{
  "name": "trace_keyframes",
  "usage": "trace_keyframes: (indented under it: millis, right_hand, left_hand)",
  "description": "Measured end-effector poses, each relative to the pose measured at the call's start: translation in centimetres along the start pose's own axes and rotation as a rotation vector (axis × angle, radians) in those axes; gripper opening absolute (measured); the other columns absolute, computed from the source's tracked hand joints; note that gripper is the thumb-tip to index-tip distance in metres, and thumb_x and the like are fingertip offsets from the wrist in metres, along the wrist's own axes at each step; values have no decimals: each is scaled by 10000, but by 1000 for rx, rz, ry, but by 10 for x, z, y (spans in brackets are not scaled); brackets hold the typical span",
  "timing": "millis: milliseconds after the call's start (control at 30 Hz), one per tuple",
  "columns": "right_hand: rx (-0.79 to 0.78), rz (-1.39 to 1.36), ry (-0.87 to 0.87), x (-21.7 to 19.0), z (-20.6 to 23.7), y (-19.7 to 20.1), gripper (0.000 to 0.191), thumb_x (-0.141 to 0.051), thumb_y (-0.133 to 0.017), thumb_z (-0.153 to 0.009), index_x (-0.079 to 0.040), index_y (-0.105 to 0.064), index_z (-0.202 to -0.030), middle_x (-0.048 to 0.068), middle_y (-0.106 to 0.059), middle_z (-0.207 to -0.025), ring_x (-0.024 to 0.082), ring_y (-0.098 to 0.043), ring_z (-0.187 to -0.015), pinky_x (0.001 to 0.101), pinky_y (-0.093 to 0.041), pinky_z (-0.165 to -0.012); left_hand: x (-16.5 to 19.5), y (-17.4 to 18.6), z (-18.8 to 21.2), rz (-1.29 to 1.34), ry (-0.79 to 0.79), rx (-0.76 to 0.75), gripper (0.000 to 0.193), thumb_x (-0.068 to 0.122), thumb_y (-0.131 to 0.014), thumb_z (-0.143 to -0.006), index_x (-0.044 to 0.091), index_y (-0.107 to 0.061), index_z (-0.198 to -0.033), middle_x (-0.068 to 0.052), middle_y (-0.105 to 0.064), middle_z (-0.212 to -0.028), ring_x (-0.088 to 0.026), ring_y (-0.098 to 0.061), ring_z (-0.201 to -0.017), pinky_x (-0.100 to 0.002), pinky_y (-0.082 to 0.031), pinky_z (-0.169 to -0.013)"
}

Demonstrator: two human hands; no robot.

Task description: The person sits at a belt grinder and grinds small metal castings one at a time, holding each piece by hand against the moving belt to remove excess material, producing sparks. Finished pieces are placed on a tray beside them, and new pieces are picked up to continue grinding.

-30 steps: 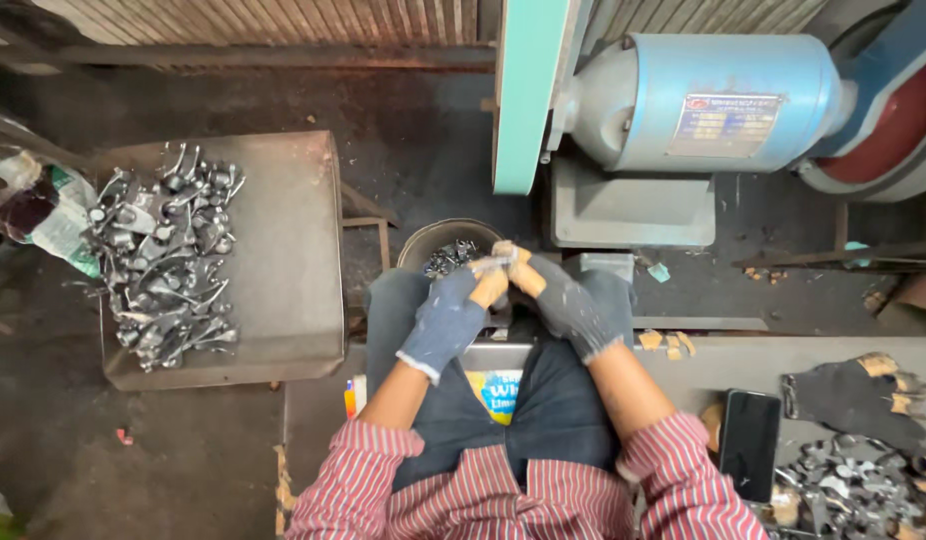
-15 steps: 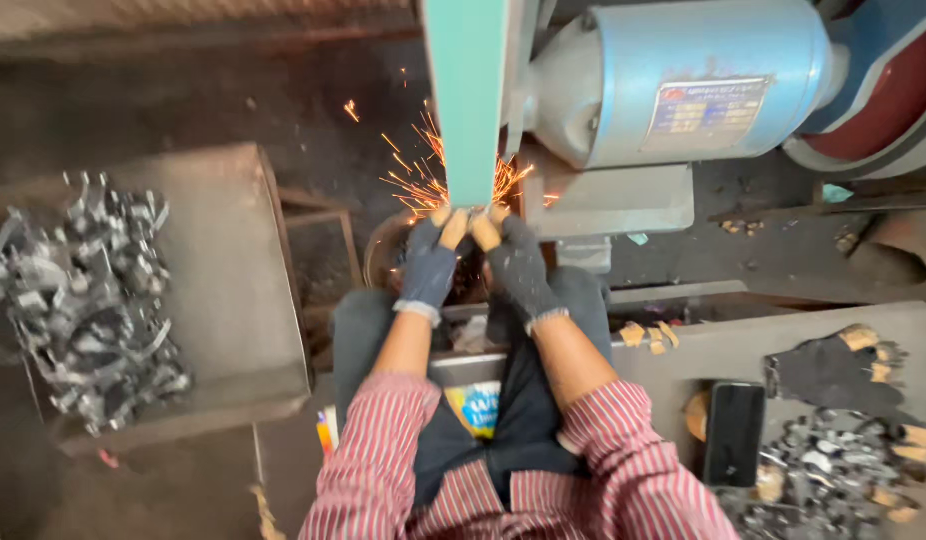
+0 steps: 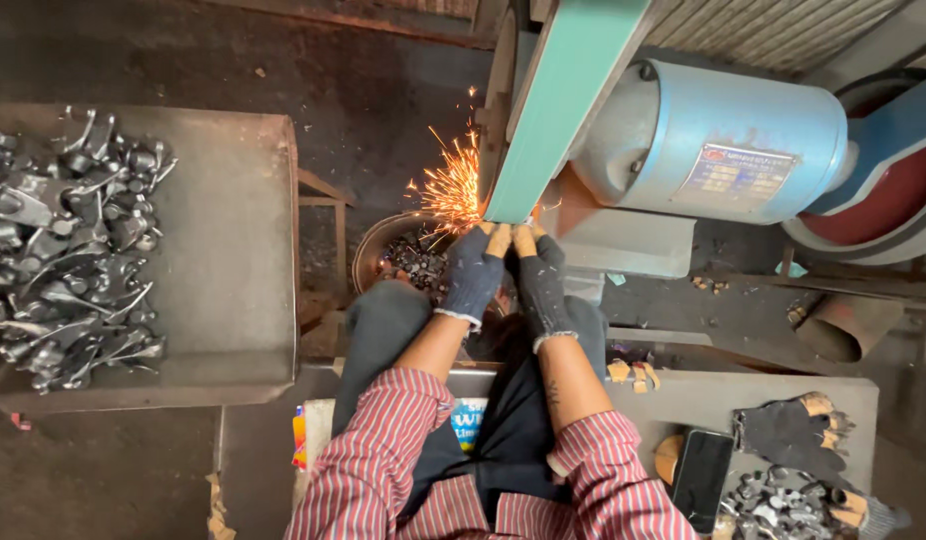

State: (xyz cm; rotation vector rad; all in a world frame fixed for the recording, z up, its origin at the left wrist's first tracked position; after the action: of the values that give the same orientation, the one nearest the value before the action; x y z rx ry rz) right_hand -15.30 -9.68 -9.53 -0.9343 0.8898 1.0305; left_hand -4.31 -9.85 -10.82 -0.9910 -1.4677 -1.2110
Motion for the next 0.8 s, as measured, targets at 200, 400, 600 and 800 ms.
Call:
trace_keyframes:
  millis: [200, 400, 600, 800]
  right_hand:
    - [26, -248, 54, -28, 28, 19, 325, -238, -643, -1022, -5, -608, -1246, 32, -641, -1018, 117, -589, -889, 261, -499, -780]
    - [-9, 277, 160, -46, 62, 15, 550, -216, -726, -913, 10, -522, -1371, 86, -659, -1164, 145, -626, -1016, 285, -506, -879]
    - [-144, 256, 214, -26, 47, 5, 407, -282, -633, -1010, 30, -620, -1270, 66, -680, -1131, 140, -604, -1035, 274, -499, -909]
    - [-140, 441, 105, -13, 16, -26, 336, -306, -589, -1041, 3, -694, -1122, 52, -709, -974, 130, -609, -912, 279, -504, -800]
  left_hand:
    - [9, -11, -3, 374, 76, -355, 286, 267, -632, -1017, 26, -717, -1145, -197, -754, -1033, -354, -726, -937, -390, -560, -834]
    - [33, 46, 31, -489, -228, -374, 508, 285, -707, -927, 41, -640, -1367, -207, -729, -1154, -372, -677, -994, -443, -517, -826]
    - [35, 63, 16, 118, -126, -529, 323, 286, -607, -1008, 65, -660, -1238, -155, -748, -1154, -338, -720, -1090, -423, -547, -930]
    - [1, 54, -6, -265, -164, -221, 310, 255, -613, -975, 60, -718, -1192, -215, -721, -1060, -425, -659, -975, -486, -518, -834]
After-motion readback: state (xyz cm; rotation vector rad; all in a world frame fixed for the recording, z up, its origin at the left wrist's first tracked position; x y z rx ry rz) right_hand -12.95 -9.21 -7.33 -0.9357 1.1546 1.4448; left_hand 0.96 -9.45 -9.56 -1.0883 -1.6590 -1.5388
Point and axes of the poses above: each hand's wrist, its own z-axis away from the middle knuckle, its own y-axis out of the back of the hand, x = y × z, the point moved 1 cm from there along -z, towards the middle knuckle
